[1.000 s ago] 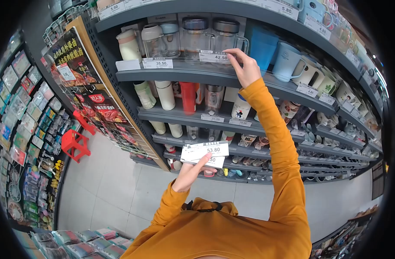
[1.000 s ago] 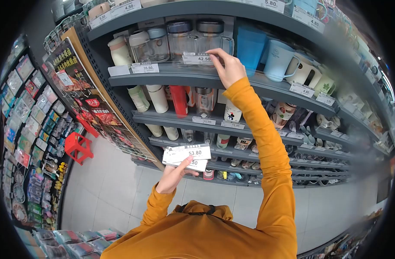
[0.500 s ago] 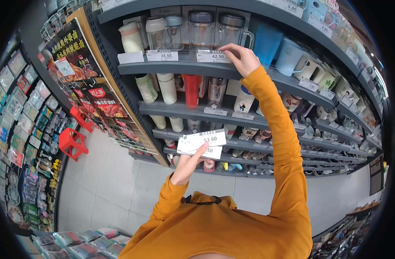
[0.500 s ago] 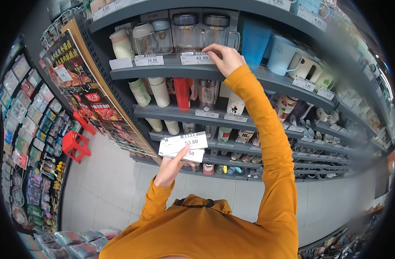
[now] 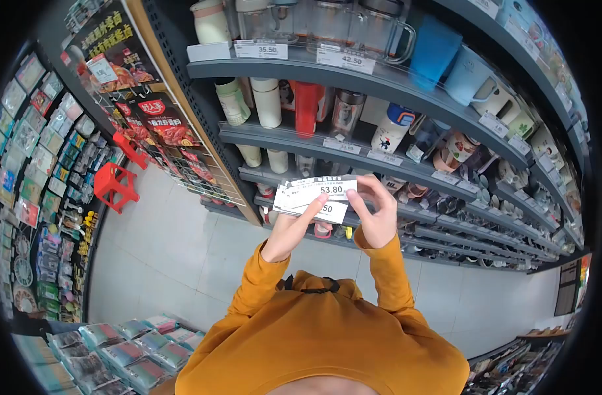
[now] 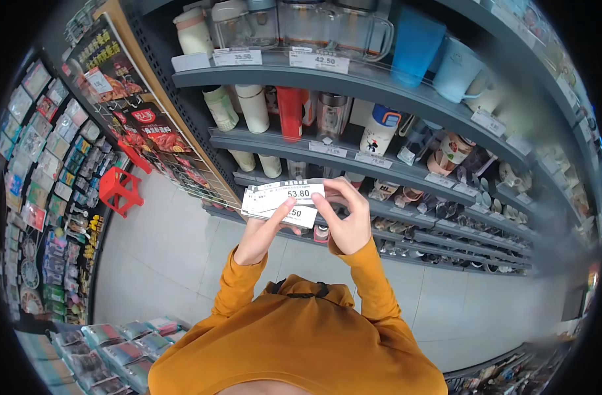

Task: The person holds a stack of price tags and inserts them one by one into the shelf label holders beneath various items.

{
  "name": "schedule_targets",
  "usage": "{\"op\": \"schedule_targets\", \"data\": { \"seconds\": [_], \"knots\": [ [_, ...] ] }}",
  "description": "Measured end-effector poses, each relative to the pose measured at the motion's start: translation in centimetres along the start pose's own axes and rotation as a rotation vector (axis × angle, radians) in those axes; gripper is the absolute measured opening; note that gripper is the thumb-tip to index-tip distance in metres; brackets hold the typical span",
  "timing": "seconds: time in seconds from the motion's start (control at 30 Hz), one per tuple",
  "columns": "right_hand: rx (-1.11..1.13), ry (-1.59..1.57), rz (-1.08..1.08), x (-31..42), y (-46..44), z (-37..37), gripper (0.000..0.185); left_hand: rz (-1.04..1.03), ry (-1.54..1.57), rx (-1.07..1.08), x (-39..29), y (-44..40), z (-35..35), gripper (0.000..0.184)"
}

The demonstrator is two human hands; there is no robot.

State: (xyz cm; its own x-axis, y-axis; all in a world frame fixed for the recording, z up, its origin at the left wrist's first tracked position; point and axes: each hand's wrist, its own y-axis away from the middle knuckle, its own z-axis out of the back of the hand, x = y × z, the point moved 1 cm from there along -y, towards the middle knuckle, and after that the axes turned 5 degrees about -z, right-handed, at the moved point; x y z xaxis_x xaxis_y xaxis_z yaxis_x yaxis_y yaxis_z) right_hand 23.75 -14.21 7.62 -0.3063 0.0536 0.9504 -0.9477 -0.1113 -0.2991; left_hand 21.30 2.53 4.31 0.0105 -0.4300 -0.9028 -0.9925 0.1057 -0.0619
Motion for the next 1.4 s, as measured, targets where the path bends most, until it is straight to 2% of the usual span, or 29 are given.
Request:
{"op": "schedule_targets", "data": {
  "seconds": [0.17,0.33,0.57,0.77,0.83,0.97,1.1,1.13,1.23,1.27,1.4],
  "knots": [
    [-0.082,-0.016,0.016,-0.4,0.9,1.5,0.025,0.019,-0.010,0.034,0.6,-0.2,-1.2,0.026],
    [-0.036,0.006,-0.036,-0.2,1.3,2.6,0.041,0.075,-0.032,0.044,0.8,-0.2,-2.6,0.027],
    [-0.014,0.042,-0.089,-1.7,2.2,4.2,0.036,0.121,0.003,0.041,2.5,0.4,-3.1,0.030],
    [-0.008,0.042,-0.118,-3.7,2.2,5.3,0.027,0.152,0.132,0.118,3.9,1.8,-3.3,0.039],
    [0.000,0.007,-0.158,-4.5,2.0,5.5,0.028,0.176,0.116,0.071,3.9,2.3,-3.2,0.041],
    [0.112,-0.048,-0.196,-6.3,0.8,4.9,0.045,0.163,0.137,-0.084,4.4,3.4,-2.8,0.042],
    [0.210,0.066,-0.090,-9.1,-1.6,3.3,0.034,0.213,0.110,-0.140,5.0,4.5,-1.0,0.042],
    [0.191,0.046,-0.096,-9.0,-2.3,2.6,0.026,0.172,0.119,-0.185,4.8,4.7,-0.9,0.039],
    [0.149,0.178,0.054,-8.9,-5.3,0.5,0.020,0.205,0.083,-0.246,4.4,5.0,1.0,0.035],
    [0.141,0.210,0.046,-8.7,-6.3,-0.4,0.019,0.193,0.053,-0.266,4.2,5.0,1.6,0.033],
    [0.094,0.273,0.139,-9.1,-10.7,-5.2,0.017,0.196,0.114,-0.218,2.7,4.2,5.2,0.029]
  ]
}}
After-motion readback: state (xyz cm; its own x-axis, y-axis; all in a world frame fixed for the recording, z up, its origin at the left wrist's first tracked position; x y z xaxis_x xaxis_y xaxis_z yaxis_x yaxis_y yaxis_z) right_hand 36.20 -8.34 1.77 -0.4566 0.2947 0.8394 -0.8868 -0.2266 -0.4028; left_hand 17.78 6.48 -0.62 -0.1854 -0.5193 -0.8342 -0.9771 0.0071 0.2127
